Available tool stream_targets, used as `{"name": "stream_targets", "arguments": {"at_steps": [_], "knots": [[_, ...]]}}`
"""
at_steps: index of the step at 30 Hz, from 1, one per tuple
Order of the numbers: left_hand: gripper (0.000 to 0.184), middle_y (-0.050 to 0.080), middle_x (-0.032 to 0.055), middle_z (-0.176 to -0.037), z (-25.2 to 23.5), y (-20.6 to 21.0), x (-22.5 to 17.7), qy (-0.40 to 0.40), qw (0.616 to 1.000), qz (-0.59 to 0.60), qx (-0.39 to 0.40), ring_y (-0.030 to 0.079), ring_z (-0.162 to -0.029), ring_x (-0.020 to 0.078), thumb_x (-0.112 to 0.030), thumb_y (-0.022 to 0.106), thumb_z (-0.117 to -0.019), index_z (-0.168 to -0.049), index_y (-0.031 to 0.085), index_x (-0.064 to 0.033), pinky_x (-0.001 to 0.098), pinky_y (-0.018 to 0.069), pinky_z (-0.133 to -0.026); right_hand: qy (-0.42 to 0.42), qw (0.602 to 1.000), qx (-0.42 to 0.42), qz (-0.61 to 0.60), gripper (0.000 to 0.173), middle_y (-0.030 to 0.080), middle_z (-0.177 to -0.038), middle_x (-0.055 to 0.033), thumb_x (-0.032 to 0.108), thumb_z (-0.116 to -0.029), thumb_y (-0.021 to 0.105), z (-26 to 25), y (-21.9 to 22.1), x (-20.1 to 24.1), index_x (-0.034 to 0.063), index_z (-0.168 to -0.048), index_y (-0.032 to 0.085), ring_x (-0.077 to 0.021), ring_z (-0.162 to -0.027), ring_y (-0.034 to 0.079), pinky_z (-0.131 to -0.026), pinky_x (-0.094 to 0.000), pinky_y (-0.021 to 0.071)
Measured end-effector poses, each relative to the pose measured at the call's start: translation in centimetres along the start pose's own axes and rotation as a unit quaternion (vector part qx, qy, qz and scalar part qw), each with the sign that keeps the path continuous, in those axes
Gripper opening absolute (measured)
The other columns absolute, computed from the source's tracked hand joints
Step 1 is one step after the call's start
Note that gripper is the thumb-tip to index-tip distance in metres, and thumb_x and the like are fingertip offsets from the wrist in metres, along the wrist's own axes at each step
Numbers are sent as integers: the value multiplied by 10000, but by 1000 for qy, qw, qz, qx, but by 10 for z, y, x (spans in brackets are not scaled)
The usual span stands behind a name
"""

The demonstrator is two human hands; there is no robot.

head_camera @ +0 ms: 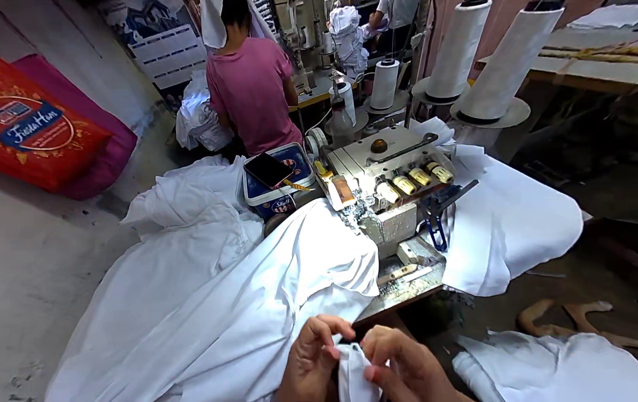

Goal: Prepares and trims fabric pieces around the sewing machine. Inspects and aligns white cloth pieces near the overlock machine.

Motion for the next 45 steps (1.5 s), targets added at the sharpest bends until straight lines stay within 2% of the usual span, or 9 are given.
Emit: {"name": "stream_targets", "arguments": {"at_steps": [5,10,13,17,24,29,34,38,45], "knots": [[157,654,-79,-840,-19,-9,-19,-24,979,-198,44,617,-800,-72,-197,586,-1029,-1139,586,-84,119,515,-763,176,971,138,-81,188,611,-704,17,151,-991,626,-3,6,-29,-31,-964,663,84,-627,529,-598,-88,444],[356,736,-4,-1084,-4,-15,-4,-70,967,-204,-137,569,-617,-65,1,439,-1013,-1345,445,130,126,483,-540,247,965,49,-76,141,664,-794,104,94,-1014,559,-8,-8,-40,21,-981,676,88,-704,605,-664,-120,528],[601,607,-1,-1405,20,10,15,-52,992,-61,-101,664,-996,-24,92,544,-862,-1446,405,59,186,578,-801,309,944,-11,-112,119,688,-812,125,83,-1031,549,-5,-16,-53,76,-1008,666,56,-724,648,-685,-144,561],[215,713,165,-1225,20,6,9,72,960,-267,-55,656,-1205,126,-26,603,-995,-1175,663,75,271,503,-1061,351,930,16,-105,104,683,-770,118,93,-1024,573,2,-15,-64,97,-971,663,58,-685,640,-653,-128,545],[277,710,143,-823,-15,9,-2,13,900,-393,188,674,-812,199,-192,550,-1027,-904,700,6,290,514,-771,265,938,222,-21,261,581,-736,80,149,-1049,513,-4,-8,-61,-5,-936,690,130,-658,476,-627,-57,396],[314,687,98,-1083,-19,19,31,-110,960,-72,246,586,-1151,49,-222,545,-1030,-818,580,8,216,433,-996,238,920,293,-100,263,597,-708,102,246,-1002,605,-2,-1,-49,-5,-960,674,136,-623,508,-576,-57,427],[220,665,-193,-906,-4,42,69,-235,903,271,235,628,-811,-91,-231,721,-940,-1064,541,-254,112,511,-699,216,933,278,-75,244,638,-725,33,145,-1051,527,1,-8,-44,-30,-958,670,119,-653,532,-621,-47,431],[240,564,-27,-680,-22,15,47,-266,902,-162,300,484,-593,-3,-166,697,-928,-1062,634,22,175,406,-571,209,952,221,40,235,655,-738,-41,142,-1049,504,15,-19,-56,-25,-1042,669,12,-635,580,-630,-117,479],[152,673,46,-728,-102,-12,-12,-57,825,-525,201,638,-647,139,-167,637,-947,-939,743,-57,335,528,-611,123,975,-116,147,166,605,-973,-38,135,-979,612,-6,-50,-81,11,-934,712,25,-939,569,-854,-112,473]]}}
Point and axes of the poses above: each hand's wrist, its own z-axis away from the middle knuckle, its own y-axis out of the palm, x = y × z, the point moved 9 cm from there along -z, towards the middle knuckle
